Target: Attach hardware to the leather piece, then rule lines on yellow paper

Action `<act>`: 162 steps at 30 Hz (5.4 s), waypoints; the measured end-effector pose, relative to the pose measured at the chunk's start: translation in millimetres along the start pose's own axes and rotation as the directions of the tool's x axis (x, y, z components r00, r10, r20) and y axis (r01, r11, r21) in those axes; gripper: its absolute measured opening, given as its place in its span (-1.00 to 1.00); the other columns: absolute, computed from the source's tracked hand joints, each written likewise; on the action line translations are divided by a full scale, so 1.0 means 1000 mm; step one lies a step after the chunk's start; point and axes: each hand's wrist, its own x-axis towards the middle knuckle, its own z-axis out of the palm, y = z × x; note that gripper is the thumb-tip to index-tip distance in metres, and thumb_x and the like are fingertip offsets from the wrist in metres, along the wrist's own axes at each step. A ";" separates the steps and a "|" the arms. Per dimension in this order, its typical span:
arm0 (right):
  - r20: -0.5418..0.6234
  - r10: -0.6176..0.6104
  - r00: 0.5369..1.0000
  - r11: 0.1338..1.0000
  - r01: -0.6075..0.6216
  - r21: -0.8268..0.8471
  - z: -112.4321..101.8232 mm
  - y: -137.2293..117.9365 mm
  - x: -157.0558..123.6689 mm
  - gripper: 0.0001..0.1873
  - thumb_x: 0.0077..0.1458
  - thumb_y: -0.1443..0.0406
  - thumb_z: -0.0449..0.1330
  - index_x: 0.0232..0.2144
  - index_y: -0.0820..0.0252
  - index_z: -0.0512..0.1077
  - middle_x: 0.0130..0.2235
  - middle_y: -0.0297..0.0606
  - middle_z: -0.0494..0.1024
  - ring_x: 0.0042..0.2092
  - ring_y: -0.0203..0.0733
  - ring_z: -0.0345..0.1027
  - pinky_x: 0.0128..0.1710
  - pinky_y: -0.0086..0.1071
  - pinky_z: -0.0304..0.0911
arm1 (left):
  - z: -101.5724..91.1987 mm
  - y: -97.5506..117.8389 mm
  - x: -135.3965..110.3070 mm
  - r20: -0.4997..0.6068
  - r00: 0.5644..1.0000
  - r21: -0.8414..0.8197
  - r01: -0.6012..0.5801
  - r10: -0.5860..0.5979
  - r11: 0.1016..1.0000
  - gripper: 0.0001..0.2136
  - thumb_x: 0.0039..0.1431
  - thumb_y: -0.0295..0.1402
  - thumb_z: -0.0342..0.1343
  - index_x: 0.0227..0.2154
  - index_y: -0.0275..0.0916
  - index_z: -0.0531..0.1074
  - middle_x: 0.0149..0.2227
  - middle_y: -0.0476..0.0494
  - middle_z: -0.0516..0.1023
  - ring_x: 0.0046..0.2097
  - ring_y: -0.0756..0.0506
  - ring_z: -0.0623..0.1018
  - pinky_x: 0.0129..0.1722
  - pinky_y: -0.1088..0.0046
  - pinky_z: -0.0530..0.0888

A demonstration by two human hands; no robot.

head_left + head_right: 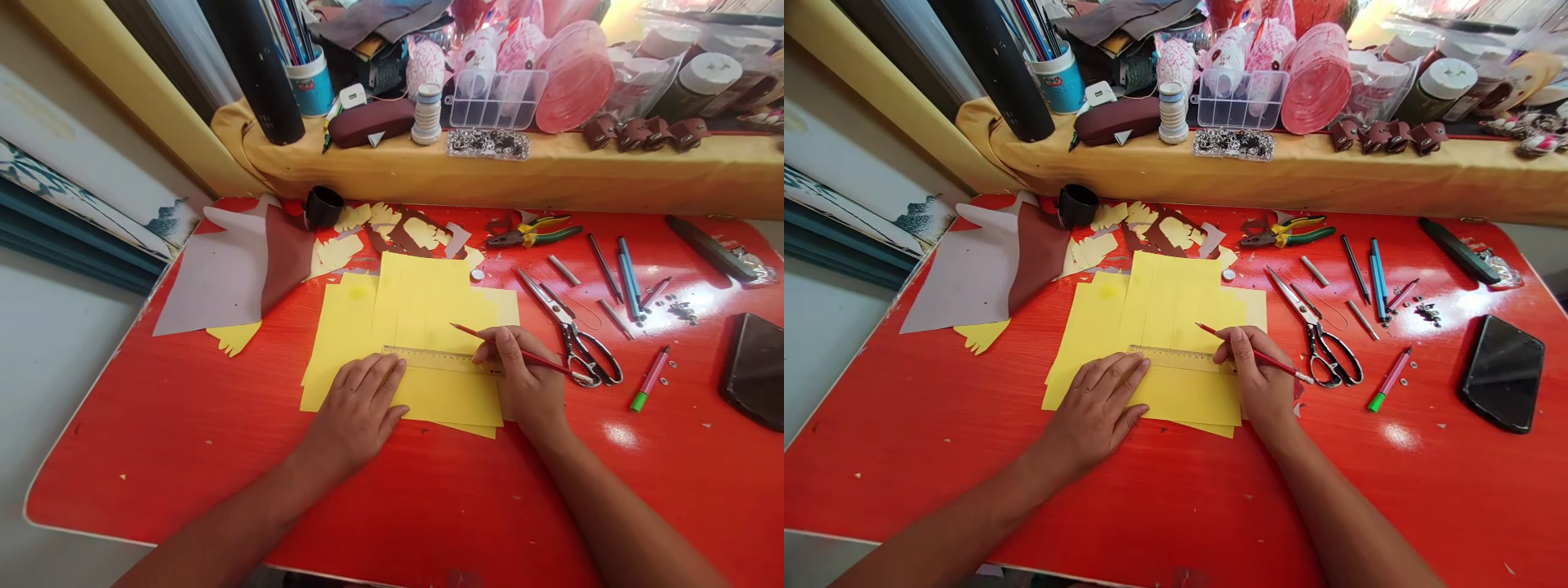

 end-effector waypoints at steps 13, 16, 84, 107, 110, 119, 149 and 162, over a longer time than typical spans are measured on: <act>-0.021 -0.007 1.000 1.000 0.007 0.016 0.000 -0.001 0.000 -0.57 0.39 -0.06 0.16 -0.27 0.11 0.59 -0.46 -0.26 0.61 -0.41 -0.16 0.45 -0.40 -0.29 0.35 | -0.001 0.000 0.000 0.011 1.000 0.009 0.009 -0.009 1.000 -0.55 0.55 -0.23 -0.04 0.36 -0.29 0.35 0.30 -0.32 0.50 0.30 -0.29 0.44 0.29 0.09 0.34; -0.022 -0.009 1.000 1.000 0.010 0.024 0.000 -0.001 0.000 -0.58 0.40 -0.05 0.17 -0.26 0.11 0.59 -0.46 -0.26 0.61 -0.40 -0.15 0.46 -0.36 -0.28 0.38 | -0.002 0.000 0.001 0.011 1.000 0.009 0.001 -0.001 1.000 -0.55 0.55 -0.23 -0.05 0.35 -0.33 0.35 0.30 -0.32 0.50 0.30 -0.29 0.44 0.28 0.09 0.33; -0.025 -0.004 1.000 0.999 0.005 0.032 0.000 -0.002 0.000 -0.60 0.40 -0.02 0.18 -0.27 0.13 0.60 -0.46 -0.25 0.62 -0.42 -0.17 0.45 -0.40 -0.29 0.34 | -0.004 -0.001 0.001 0.023 1.000 -0.006 -0.014 0.014 1.000 -0.55 0.55 -0.24 -0.02 0.35 -0.36 0.35 0.32 -0.32 0.49 0.30 -0.30 0.43 0.28 0.08 0.34; -0.030 -0.006 1.000 1.000 0.006 0.023 -0.001 -0.004 0.000 -0.58 0.39 -0.04 0.19 -0.28 0.13 0.59 -0.47 -0.25 0.61 -0.43 -0.17 0.44 -0.43 -0.30 0.32 | -0.004 -0.001 0.002 0.024 1.000 -0.011 -0.013 0.013 1.000 -0.56 0.55 -0.25 -0.02 0.36 -0.32 0.35 0.32 -0.30 0.50 0.31 -0.29 0.43 0.27 0.09 0.34; -0.028 -0.004 1.000 1.000 0.005 0.018 -0.001 -0.005 0.000 -0.58 0.38 -0.05 0.19 -0.28 0.12 0.59 -0.46 -0.25 0.62 -0.43 -0.17 0.43 -0.44 -0.31 0.31 | -0.004 0.000 0.002 0.021 1.000 -0.008 -0.009 0.009 1.000 -0.55 0.54 -0.25 -0.02 0.36 -0.31 0.35 0.32 -0.30 0.50 0.30 -0.29 0.44 0.27 0.09 0.34; -0.026 -0.009 1.000 1.000 0.009 0.019 -0.001 -0.003 0.000 -0.56 0.38 -0.06 0.18 -0.28 0.13 0.60 -0.47 -0.25 0.62 -0.42 -0.16 0.45 -0.41 -0.30 0.34 | -0.004 -0.001 0.003 0.006 1.000 -0.016 -0.018 0.018 1.000 -0.56 0.54 -0.26 -0.01 0.34 -0.33 0.37 0.30 -0.30 0.51 0.29 -0.29 0.45 0.26 0.10 0.36; -0.015 -0.008 1.000 0.999 0.008 0.035 -0.001 -0.001 -0.001 -0.61 0.42 0.01 0.18 -0.27 0.12 0.61 -0.45 -0.26 0.61 -0.38 -0.18 0.45 -0.36 -0.31 0.34 | -0.004 -0.001 0.003 0.012 1.000 -0.019 -0.027 0.028 0.999 -0.56 0.54 -0.26 -0.01 0.35 -0.35 0.35 0.31 -0.30 0.50 0.29 -0.29 0.44 0.26 0.09 0.33; -0.019 -0.003 1.000 0.999 0.004 0.043 -0.001 0.000 0.000 -0.61 0.42 0.00 0.18 -0.27 0.12 0.61 -0.46 -0.27 0.60 -0.39 -0.18 0.46 -0.35 -0.32 0.37 | -0.004 -0.003 0.004 -0.006 0.999 -0.028 -0.049 0.049 0.998 -0.57 0.55 -0.27 0.00 0.33 -0.38 0.37 0.29 -0.31 0.52 0.27 -0.30 0.45 0.25 0.09 0.33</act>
